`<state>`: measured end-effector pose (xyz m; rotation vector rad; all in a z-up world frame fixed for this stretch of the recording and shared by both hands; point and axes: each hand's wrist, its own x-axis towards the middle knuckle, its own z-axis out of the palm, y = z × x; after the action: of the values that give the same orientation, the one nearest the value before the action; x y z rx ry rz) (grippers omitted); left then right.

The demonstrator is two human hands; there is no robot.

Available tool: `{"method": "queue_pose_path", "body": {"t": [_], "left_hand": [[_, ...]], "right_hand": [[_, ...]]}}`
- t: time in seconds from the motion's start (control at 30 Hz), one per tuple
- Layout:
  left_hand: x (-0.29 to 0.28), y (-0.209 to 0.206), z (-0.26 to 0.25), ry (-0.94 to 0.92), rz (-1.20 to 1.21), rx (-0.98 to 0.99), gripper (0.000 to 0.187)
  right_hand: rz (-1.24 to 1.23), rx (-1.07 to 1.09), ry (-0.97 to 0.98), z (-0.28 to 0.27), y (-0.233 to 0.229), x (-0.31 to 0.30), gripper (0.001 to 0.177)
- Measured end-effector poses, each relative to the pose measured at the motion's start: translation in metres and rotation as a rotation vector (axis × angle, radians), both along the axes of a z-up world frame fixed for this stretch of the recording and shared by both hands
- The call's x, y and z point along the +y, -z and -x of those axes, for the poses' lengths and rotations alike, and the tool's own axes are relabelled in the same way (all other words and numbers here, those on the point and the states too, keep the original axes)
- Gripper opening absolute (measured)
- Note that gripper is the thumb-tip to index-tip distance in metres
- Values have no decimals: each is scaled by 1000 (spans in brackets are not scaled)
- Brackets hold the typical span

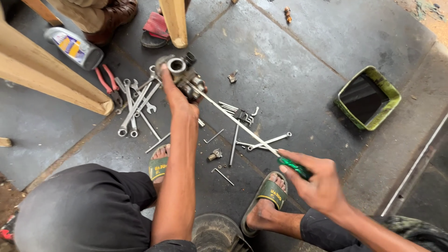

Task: Cleaning and reassembling a motorcycle carburetor using tools on a shop floor.

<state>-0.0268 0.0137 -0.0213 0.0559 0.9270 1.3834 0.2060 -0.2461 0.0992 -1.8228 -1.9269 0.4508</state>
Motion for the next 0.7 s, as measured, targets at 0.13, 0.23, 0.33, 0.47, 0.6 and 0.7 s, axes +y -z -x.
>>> {"method": "queue_pose_path", "body": {"t": [0.13,0.23,0.33,0.47,0.6,0.7], "left_hand": [[2,-15,0,20,-13,52,67],[6,-7,-4,12,-26,60,67],[4,-1,-4,21,-17,43,67],[5,2,-2,36,-38,41,70],[4,-3,-2,6,-4,82,68],[7,-5,0,14,-40,50,69]], "right_hand": [[296,780,206,-11,18,6,39],[504,840,354,-13,19,6,42],[218,323,104,-4,10,7,43],[-76,38,-125,2,0,13,42],[-204,145,-243,-1,9,8,35],[418,414,165,-11,26,10,36]]}}
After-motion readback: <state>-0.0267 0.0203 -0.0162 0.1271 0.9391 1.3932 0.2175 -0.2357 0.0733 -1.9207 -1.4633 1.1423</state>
